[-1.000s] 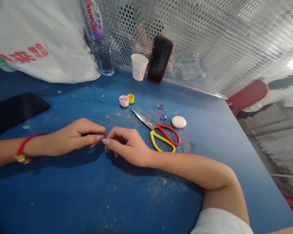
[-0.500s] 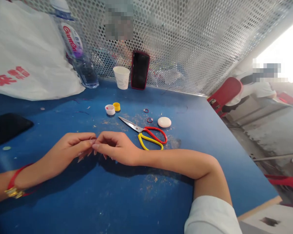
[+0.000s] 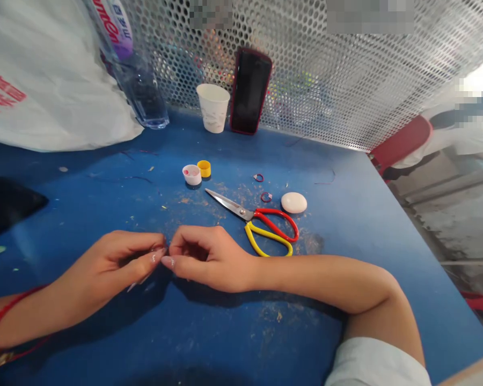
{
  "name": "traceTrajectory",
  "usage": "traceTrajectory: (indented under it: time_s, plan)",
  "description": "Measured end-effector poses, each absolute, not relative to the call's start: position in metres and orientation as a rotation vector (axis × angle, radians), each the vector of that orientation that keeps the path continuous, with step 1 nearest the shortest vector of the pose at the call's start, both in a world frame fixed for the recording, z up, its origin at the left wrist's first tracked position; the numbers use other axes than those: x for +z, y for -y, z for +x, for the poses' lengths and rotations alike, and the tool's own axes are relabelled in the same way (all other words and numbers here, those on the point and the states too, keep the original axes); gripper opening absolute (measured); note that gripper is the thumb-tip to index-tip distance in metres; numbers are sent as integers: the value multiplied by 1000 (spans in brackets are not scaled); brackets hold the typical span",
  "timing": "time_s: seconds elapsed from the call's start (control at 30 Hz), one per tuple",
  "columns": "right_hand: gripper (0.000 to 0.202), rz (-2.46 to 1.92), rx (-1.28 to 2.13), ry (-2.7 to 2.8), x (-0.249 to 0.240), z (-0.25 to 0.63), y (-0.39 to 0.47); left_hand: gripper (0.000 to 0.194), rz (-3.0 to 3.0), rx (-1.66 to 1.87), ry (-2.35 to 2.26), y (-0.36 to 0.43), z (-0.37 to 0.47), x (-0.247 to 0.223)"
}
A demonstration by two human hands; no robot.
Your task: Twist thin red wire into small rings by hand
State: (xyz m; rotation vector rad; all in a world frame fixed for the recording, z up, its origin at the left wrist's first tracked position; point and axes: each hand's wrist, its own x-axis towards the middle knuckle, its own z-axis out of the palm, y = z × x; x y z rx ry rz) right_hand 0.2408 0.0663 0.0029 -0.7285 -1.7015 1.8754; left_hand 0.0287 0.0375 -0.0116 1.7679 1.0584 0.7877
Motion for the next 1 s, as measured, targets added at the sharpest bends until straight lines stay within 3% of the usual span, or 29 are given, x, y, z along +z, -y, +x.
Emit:
traceTrajectory:
  time_s: [1.0]
  plan:
    - [41,-732,1956,1492,-1,240,-65,39,1659,768,-995,-39,30,-4]
